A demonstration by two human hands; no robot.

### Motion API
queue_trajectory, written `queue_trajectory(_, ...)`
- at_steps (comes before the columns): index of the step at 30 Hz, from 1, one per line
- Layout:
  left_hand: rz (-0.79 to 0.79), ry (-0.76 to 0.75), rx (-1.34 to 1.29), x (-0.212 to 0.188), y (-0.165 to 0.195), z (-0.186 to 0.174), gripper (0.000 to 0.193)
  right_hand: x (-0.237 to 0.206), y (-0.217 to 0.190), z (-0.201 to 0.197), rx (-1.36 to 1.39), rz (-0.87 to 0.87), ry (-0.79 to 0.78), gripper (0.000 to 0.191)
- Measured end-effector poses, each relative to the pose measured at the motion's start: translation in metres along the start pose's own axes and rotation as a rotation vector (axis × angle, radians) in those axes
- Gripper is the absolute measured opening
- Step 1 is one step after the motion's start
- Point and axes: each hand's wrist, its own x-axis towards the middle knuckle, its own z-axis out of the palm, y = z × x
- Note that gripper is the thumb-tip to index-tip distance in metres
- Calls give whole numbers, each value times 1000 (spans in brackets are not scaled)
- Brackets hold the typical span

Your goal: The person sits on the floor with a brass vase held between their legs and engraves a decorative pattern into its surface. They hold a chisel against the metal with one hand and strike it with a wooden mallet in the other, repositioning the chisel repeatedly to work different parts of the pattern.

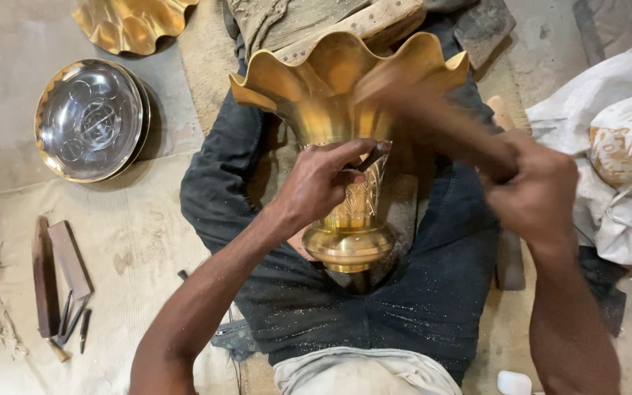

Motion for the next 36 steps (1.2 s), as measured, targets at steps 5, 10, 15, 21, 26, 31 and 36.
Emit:
queue_trajectory(5, 15, -32, 40, -1, -7, 0, 43, -4, -14, -4, -445, -271, 60, 38)
queue_trajectory(10, 48, -42, 30, -2, -19, 3, 41, -7, -30, -4, 433, 179, 59, 21)
queue_trajectory(15, 165, -19, 41, -2, -22, 1, 49, -16, -15, -3, -183, -125, 28, 31)
queue_trajectory(21, 154, -74, 6, -5, -20, -1, 46, -29, 5, 11, 543, 129, 82, 22)
queue_trajectory(26, 194, -70, 39, -4, -22, 1, 45, -26, 5, 8, 512, 153, 89, 20)
queue_trajectory(31, 199, -99, 0, -2, -25, 2, 55, -27, 10, 5, 202, 80, 49, 16)
queue_trajectory(36, 204, -180, 34, -1, -28, -2, 51, -36, 10, 12, 1, -63, 46, 22)
